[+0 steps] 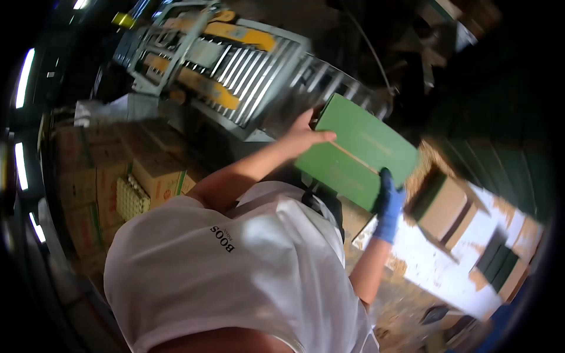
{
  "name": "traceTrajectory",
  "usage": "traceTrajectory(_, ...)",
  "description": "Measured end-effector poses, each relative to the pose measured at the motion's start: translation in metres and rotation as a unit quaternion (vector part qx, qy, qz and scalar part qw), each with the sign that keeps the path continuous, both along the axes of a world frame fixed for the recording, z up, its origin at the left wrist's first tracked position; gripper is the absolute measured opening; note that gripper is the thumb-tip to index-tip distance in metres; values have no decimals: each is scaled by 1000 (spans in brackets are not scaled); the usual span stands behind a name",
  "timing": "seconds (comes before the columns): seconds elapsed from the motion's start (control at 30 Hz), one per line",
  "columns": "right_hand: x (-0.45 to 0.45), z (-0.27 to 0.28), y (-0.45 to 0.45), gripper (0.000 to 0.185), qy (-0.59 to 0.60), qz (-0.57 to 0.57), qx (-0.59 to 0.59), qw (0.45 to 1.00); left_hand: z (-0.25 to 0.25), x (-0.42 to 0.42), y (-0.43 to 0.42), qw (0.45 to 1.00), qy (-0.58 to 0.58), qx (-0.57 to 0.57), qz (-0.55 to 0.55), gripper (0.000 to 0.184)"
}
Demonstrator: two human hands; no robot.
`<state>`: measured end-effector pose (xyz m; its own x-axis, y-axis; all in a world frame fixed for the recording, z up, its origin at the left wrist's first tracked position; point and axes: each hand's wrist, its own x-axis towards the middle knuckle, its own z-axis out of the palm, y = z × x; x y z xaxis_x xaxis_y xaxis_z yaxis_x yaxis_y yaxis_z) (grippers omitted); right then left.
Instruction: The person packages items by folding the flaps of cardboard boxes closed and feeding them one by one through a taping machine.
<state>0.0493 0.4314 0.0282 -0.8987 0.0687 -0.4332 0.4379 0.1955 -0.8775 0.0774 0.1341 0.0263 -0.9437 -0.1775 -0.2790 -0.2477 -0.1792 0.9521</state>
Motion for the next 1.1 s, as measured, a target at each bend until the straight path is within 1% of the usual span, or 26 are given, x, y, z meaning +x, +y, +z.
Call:
traceTrajectory(0.03,-3,-27,-35,47,-27,4,-45,999,-12,-2,-36,997,-24,-67,-2,79)
traceTrajectory(0.07,-7,-53,-70,43,-56,6,-87,995,-23,-8,-68,996,-52,-66,-13,69)
traceTrajectory(0.1,-11,-72,-100,46,-58,39,-63,996,-31,-15,-102,995,-74,-68,-27,59)
traceTrajectory(0.2,-20,-136,-182,50,-9,147,21,989,-43,-28,-192,991,-105,-75,-22,51)
traceTrajectory(0.27,-32,-150,-247,53,4,163,10,987,-64,-26,-243,946,-79,-313,25,51)
traceTrajectory(0.3,-35,-152,-285,55,-13,146,-68,987,-70,-25,-266,900,-63,-428,57,52)
traceTrajectory(0.33,-38,-150,-325,57,-25,114,-199,973,-63,-20,-276,907,-126,-399,47,52)
traceTrajectory(0.37,-39,-147,-357,59,-42,89,-308,946,-90,-7,-281,852,-22,-498,163,51)
traceTrajectory(0.4,-36,-141,-382,61,-55,75,-354,931,-68,11,-283,853,-14,-489,180,51)
traceTrajectory(0.43,-36,-149,-390,71,-110,80,-167,976,-8,35,-284,911,-57,-373,165,48)
traceTrajectory(0.47,-37,-155,-399,81,-188,96,3,977,-8,60,-286,914,-52,-363,173,43)
traceTrajectory(0.53,-18,-160,-400,100,-71,183,129,972,3,119,-283,927,-40,-335,167,35)
traceTrajectory(0.57,-11,-141,-405,106,-82,180,133,971,-26,150,-280,931,-38,-314,184,31)
traceTrajectory(0.6,-10,-145,-404,103,-93,189,133,968,-21,181,-281,933,-92,-323,126,31)
traceTrajectory(0.67,-16,-147,-397,85,-126,154,-35,979,-34,237,-272,927,-182,-298,134,30)
traceTrajectory(0.7,-20,-147,-394,76,-148,133,-116,973,-36,265,-263,926,-213,-244,195,29)
traceTrajectory(0.73,-21,-121,-393,75,-171,139,-105,970,-37,292,-252,918,-242,-187,253,29)
traceTrajectory(0.77,-19,-98,-393,74,-195,141,-92,966,-51,321,-243,905,-263,-198,270,28)
traceTrajectory(0.8,-24,-111,-385,73,-159,146,-65,974,-72,351,-236,892,-287,-204,284,28)
traceTrajectory(0.83,-27,-119,-376,83,-132,166,-111,971,-100,387,-235,891,-306,-215,259,29)
traceTrajectory(0.87,-30,-124,-376,84,-126,188,-97,969,-111,417,-227,872,-344,-235,255,31)
traceTrajectory(0.9,-34,-125,-377,87,-87,266,-17,960,-118,447,-215,852,-370,-260,264,32)
traceTrajectory(0.93,-39,-129,-386,90,-153,271,-41,949,-130,473,-203,823,-437,-239,274,33)
traceTrajectory(0.97,-48,-139,-397,93,-131,291,-2,948,-148,506,-186,817,-462,-187,291,36)
traceTrajectory(1.03,-57,-159,-421,81,-96,330,6,939,-157,551,-139,728,-612,-212,225,32)
traceTrajectory(1.1,-72,-188,-448,70,-64,367,-23,928,-116,552,-107,718,-675,-166,-41,31)
